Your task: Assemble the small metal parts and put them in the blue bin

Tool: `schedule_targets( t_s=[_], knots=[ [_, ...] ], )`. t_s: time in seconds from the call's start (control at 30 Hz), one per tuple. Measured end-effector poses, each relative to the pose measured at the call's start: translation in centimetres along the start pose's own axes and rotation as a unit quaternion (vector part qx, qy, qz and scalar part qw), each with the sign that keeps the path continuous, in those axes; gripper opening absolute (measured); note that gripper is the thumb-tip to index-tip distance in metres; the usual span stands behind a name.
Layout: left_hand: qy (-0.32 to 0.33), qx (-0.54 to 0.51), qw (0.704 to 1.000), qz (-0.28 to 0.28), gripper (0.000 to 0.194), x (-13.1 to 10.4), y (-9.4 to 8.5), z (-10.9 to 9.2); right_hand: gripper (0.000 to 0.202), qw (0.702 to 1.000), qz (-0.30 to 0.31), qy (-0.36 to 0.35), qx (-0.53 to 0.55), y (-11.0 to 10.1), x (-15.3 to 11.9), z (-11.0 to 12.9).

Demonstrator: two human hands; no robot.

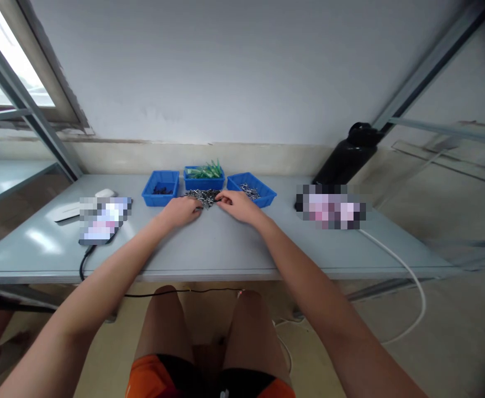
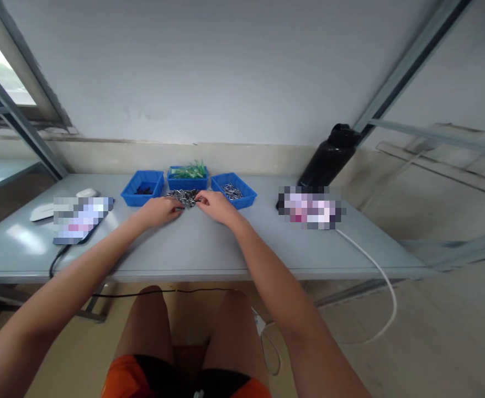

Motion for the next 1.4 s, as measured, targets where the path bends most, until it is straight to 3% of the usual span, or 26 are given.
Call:
schedule_targets(
  t_s=[0.27,0.53,0.77,1.0,1.23,1.4],
  knots=[
    [-0.033,0.021,0.999,-0.001,0.029,-0.1,0.2,0.8,0.017,1.0,0.006,0.002,-0.006,0.0,0.0,0.2],
    [-0.012,-0.006,1.0,0.009,0.024,-0.1,0.3,0.3,0.015,1.0,0.005,-0.005,-0.004,0.1,0.0,0.0],
    [0.015,-0.026,1.0,-0.001,0.031,0.1,0.6,0.1,0.017,1.0,0.024,-0.007,-0.009,0.3,0.0,-0.2],
    [0.039,-0.06,0.997,0.002,0.022,0.1,0.2,-0.4,0.015,1.0,0.027,-0.002,-0.01,0.4,0.0,0.0],
    [0.092,-0.151,0.979,-0.102,0.022,0.1,-1.2,-1.3,0.023,0.998,0.052,-0.033,0.02,1.2,-0.2,0.3],
    [0.079,-0.239,0.962,-0.103,0.022,0.1,-1.2,-1.3,0.028,0.996,0.04,-0.053,0.052,1.2,-0.1,0.3]
  ],
)
Point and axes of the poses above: each hand's wrist, its own x-axis towards the middle knuckle, its own y-axis out of the palm, z = x × y, the point moved 3 cm from there along x, towards the middle knuckle, and after that the axes turned 6 degrees about -z, right-handed, at the moved point
